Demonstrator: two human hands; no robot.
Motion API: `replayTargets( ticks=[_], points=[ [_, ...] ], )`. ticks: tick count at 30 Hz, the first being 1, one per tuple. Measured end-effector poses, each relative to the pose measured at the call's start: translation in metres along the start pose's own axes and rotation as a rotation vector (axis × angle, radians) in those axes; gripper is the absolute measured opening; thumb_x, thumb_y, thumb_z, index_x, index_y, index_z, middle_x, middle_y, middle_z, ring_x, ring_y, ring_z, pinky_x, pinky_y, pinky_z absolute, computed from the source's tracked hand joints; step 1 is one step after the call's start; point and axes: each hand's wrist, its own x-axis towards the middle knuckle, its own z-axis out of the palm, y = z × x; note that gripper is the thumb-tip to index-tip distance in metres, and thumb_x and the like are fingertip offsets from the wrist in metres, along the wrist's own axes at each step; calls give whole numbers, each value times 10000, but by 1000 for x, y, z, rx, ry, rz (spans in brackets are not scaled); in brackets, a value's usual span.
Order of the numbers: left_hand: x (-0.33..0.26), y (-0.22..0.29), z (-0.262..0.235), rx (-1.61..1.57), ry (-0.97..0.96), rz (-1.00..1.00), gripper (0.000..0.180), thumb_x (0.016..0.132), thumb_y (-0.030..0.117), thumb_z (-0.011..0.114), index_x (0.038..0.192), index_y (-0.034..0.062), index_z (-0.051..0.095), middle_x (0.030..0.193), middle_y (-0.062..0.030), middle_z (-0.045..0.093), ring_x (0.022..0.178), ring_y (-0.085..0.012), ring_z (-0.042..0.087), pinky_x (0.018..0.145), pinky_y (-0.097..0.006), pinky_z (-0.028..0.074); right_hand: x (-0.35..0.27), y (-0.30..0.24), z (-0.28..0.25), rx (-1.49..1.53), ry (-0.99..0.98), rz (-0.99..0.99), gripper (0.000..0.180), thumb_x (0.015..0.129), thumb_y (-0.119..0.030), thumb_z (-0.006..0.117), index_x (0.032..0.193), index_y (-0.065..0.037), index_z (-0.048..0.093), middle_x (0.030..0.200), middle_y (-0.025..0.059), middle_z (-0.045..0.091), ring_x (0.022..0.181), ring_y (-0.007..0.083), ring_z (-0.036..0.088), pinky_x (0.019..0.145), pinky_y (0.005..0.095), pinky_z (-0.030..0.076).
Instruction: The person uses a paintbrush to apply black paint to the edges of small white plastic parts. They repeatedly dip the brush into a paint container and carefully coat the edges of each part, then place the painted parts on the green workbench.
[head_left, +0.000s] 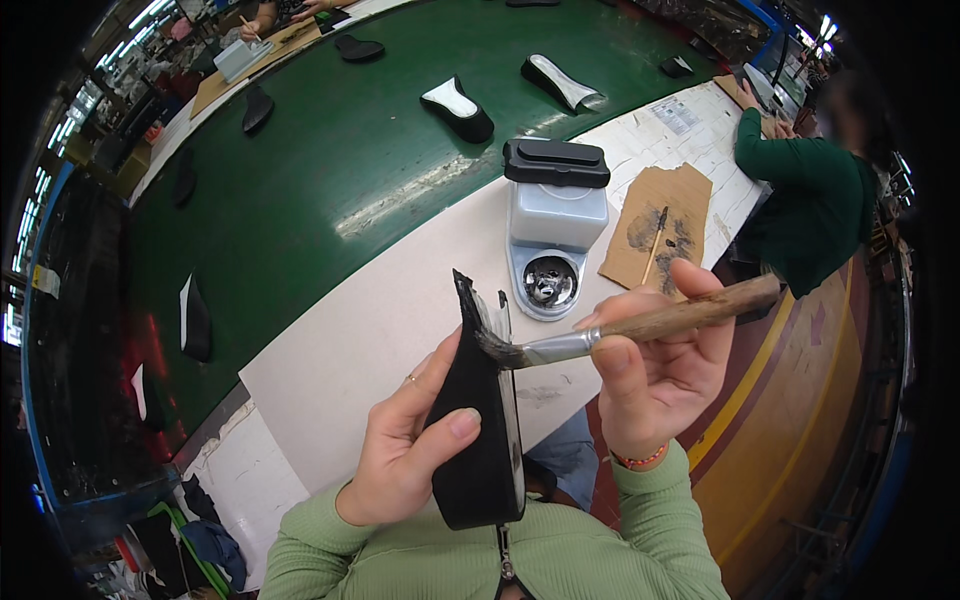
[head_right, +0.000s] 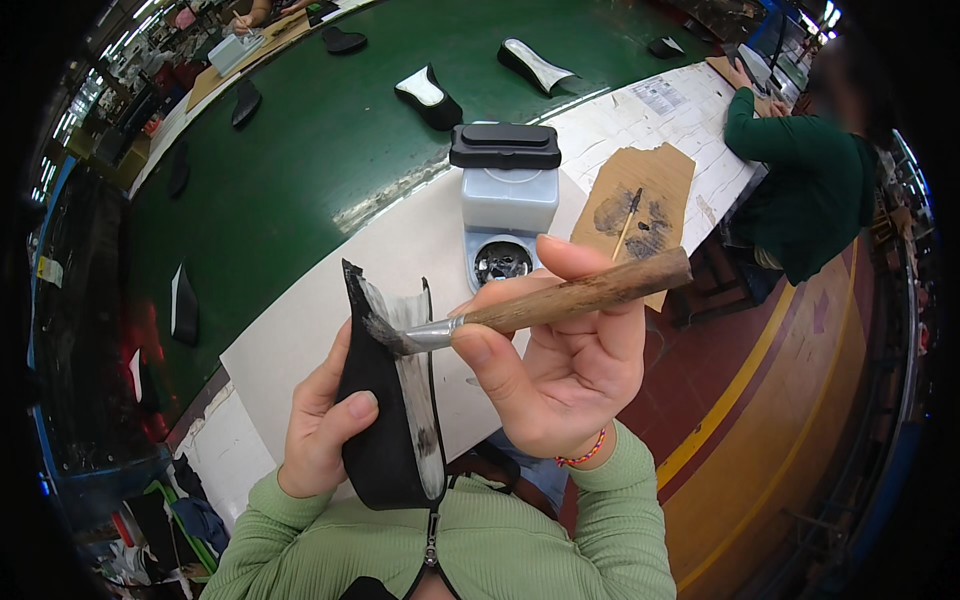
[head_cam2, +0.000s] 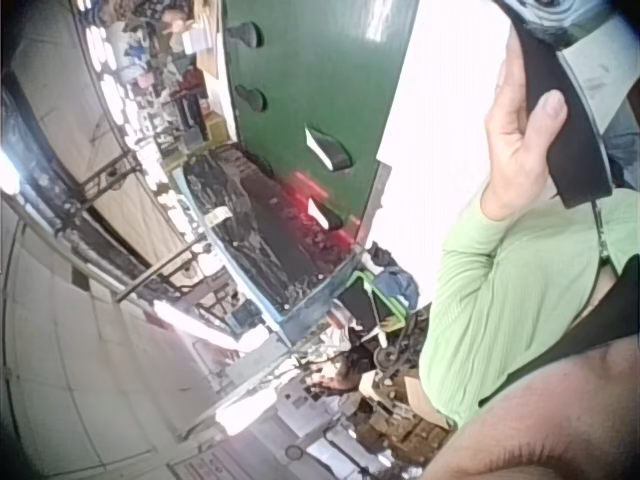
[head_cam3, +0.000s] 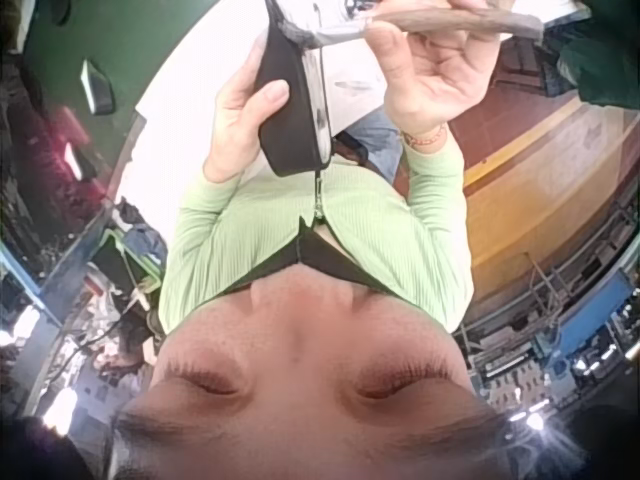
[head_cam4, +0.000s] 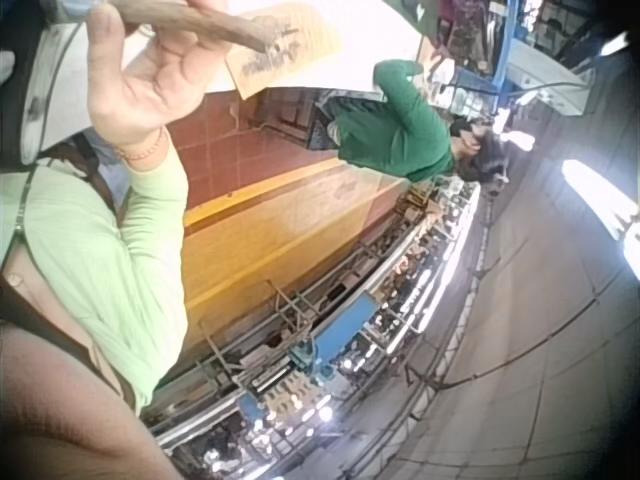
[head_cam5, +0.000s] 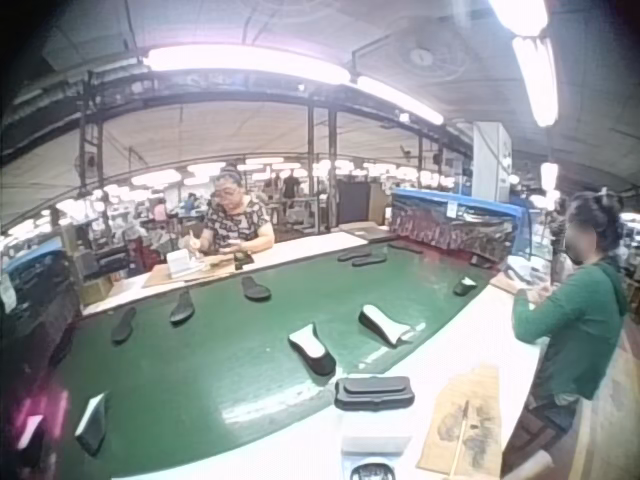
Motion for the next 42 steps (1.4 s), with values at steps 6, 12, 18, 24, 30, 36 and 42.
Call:
replayTargets(
  ticks=[6,12,18,24,30,36,42],
  points=[
    [1,0,1,15,39,19,564,845,45,498,1352,-61,275,1382,-162,336,1275,-208,322,1051,-325,215,0,-1,1,6,-3,18,605,735,91,646,1240,65,313,851,159,610,783,160,597,758,277,459],
    [2,-1,0,173,92,34,622,826,91,476,1389,3,227,1317,-130,431,1187,-188,442,1002,-316,336,-2,-3,7,-77,86,90,607,774,-78,663,1249,43,305,773,138,613,698,130,574,671,223,450],
    [2,-2,-2,213,122,49,622,831,86,470,1392,4,216,1315,-129,431,1179,-184,446,996,-317,342,-2,-2,5,40,30,72,581,733,99,639,1223,71,328,828,151,613,765,153,598,736,265,461],
    [1,-2,2,69,158,111,572,841,57,497,1351,-69,270,1372,-177,346,1277,-213,321,1049,-321,215,-6,-3,7,64,61,119,568,734,97,639,1214,61,339,834,156,621,770,147,598,736,258,460],
    [2,-2,2,136,209,168,571,844,64,494,1343,-92,262,1372,-190,341,1279,-224,314,1049,-322,209,-8,-4,10,88,85,146,565,729,99,642,1207,58,343,830,157,622,769,150,600,733,260,464],
    [2,-3,3,197,248,227,581,846,85,495,1342,-97,255,1372,-202,333,1285,-234,302,1054,-331,195,-10,-6,11,108,91,160,562,732,100,638,1207,57,342,821,158,621,762,152,600,726,257,463],
    [4,-3,4,180,266,279,578,850,89,491,1348,-85,256,1378,-197,330,1284,-235,304,1057,-333,185,-11,-7,12,113,87,149,554,733,106,628,1206,59,342,805,159,620,749,155,603,716,258,462]
  ],
)
